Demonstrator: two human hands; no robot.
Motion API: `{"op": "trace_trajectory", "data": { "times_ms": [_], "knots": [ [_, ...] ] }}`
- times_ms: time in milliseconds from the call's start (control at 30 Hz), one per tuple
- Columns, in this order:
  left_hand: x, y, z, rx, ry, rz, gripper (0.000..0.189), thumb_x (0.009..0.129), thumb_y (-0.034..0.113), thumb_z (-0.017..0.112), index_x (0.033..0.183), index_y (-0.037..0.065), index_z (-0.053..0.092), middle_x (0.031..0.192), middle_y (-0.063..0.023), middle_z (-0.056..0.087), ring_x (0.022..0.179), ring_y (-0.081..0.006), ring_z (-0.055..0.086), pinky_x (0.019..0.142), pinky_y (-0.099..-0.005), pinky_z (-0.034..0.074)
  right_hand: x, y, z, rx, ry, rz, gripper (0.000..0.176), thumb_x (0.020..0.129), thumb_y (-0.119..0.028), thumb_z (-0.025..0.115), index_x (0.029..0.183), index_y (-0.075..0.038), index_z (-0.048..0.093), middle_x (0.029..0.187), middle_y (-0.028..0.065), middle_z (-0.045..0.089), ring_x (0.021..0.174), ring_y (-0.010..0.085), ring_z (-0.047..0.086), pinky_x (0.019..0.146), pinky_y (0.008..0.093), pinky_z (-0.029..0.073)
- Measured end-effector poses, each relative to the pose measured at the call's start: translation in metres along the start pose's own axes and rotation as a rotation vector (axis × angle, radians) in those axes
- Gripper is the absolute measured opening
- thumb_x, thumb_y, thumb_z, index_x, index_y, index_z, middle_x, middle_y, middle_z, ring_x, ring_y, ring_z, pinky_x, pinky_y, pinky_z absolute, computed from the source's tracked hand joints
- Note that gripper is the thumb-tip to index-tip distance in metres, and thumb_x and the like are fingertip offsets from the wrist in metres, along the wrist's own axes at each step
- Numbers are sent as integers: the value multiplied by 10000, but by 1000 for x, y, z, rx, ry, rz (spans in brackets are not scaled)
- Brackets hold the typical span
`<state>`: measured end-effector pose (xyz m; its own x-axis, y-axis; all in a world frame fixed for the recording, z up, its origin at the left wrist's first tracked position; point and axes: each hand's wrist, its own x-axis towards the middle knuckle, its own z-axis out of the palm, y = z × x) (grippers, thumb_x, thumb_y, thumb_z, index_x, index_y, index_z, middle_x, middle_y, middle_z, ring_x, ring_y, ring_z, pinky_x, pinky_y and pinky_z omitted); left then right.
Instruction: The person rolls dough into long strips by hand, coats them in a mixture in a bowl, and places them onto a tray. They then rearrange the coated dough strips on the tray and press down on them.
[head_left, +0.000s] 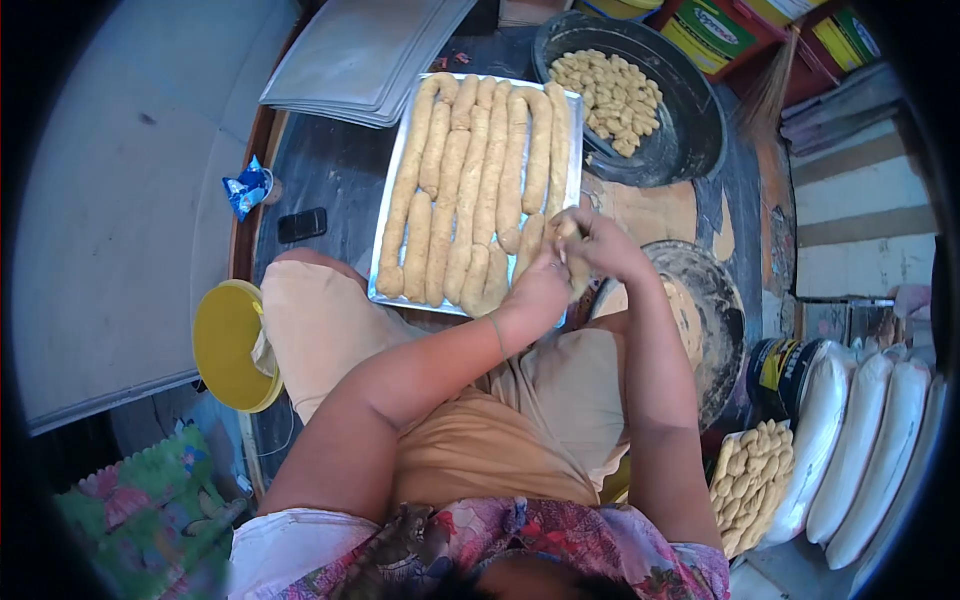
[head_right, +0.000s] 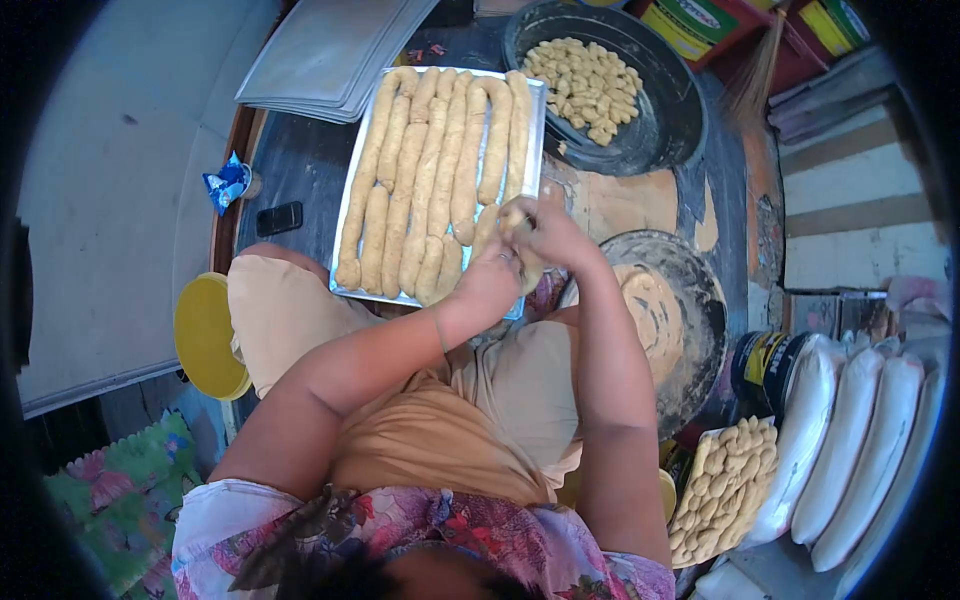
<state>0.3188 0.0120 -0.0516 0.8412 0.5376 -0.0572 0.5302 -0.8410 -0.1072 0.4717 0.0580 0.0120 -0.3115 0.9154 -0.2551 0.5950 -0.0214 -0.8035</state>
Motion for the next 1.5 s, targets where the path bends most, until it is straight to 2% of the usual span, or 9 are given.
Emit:
{"op": "trace_trajectory", "data": {
  "times_ms": [100, 300, 400, 500, 600, 800, 1100, 1233, 1500],
  "knots": [
    [-20, -6, -27, -149, 103, -94, 300, 801, 207, 577, 1027, 13, 614, 1160, -132, 563, 1298, -347, 360, 1054, -594, 198, 10, 38, -1, 42, 175, 145, 406, 745, -194, 724, 1089, -21, 594, 1005, 173, 606, 975, 281, 589, 858, 356, 463],
    [-52, -1, -24, -492, 72, -143, 413, 769, 312, 657, 1089, 71, 557, 1275, -143, 476, 1328, -350, 310, 1035, -615, 202, 11, 19, 14, 257, 92, 402, 620, 693, -210, 767, 1191, 34, 491, 1004, 184, 612, 963, 296, 613, 811, 371, 506],
    [-63, -2, -24, -469, 122, -161, 452, 781, 336, 647, 1137, 77, 543, 1309, -140, 457, 1332, -344, 308, 1035, -609, 207, 30, 43, 28, -288, 168, 219, 698, 676, -191, 780, 1238, 33, 432, 1028, 224, 615, 918, 310, 637, 697, 377, 539],
    [-74, 2, -29, -479, 175, -205, 552, 804, 364, 624, 1265, 94, 484, 1365, -114, 425, 1335, -318, 312, 1047, -601, 200, 30, 51, 37, -331, 221, 67, 704, 665, -146, 784, 1239, 38, 420, 1033, 253, 614, 860, 320, 651, 617, 375, 539],
    [-78, -2, 3, -204, 144, -186, 627, 835, 393, 578, 1366, 110, 404, 1422, -89, 382, 1340, -280, 315, 1067, -583, 187, 28, 42, 29, 45, -26, 263, 750, 674, -94, 773, 1281, 28, 351, 1029, 220, 562, 732, 278, 646, 506, 350, 547],
    [-68, -17, 10, -24, 156, -199, 663, 861, 429, 529, 1412, 113, 339, 1470, -70, 326, 1358, -237, 298, 1097, -563, 142, 20, 24, 21, 230, -46, 339, 790, 692, -94, 767, 1317, 38, 302, 1025, 217, 558, 649, 247, 640, 468, 327, 535],
    [-66, -17, -14, -315, 227, -205, 801, 819, 585, 506, 1427, 101, 313, 1468, -148, 307, 1364, -319, 274, 1100, -571, 97, 12, 9, 23, 489, -47, 410, 765, 731, -185, 730, 1337, 32, 318, 1077, 230, 583, 950, 320, 611, 683, 402, 541],
    [-61, -11, -15, -340, 181, -54, 712, 827, 553, 522, 1364, 99, 411, 1447, -173, 328, 1355, -323, 288, 1098, -563, 127, 42, 43, 20, -208, 188, 265, 691, 763, -328, 685, 1305, 23, 438, 1198, 276, 538, 1106, 396, 529, 991, 375, 388],
    [-60, -15, -17, -477, 136, -105, 561, 841, 437, 568, 1261, 70, 509, 1416, -152, 379, 1326, -340, 326, 1099, -534, 166, 78, 42, 26, -128, 580, 147, 819, 820, -483, 574, 1404, 12, 283, 1443, 197, 315, 1334, 341, 300, 1102, 444, 210]
  ]
}}
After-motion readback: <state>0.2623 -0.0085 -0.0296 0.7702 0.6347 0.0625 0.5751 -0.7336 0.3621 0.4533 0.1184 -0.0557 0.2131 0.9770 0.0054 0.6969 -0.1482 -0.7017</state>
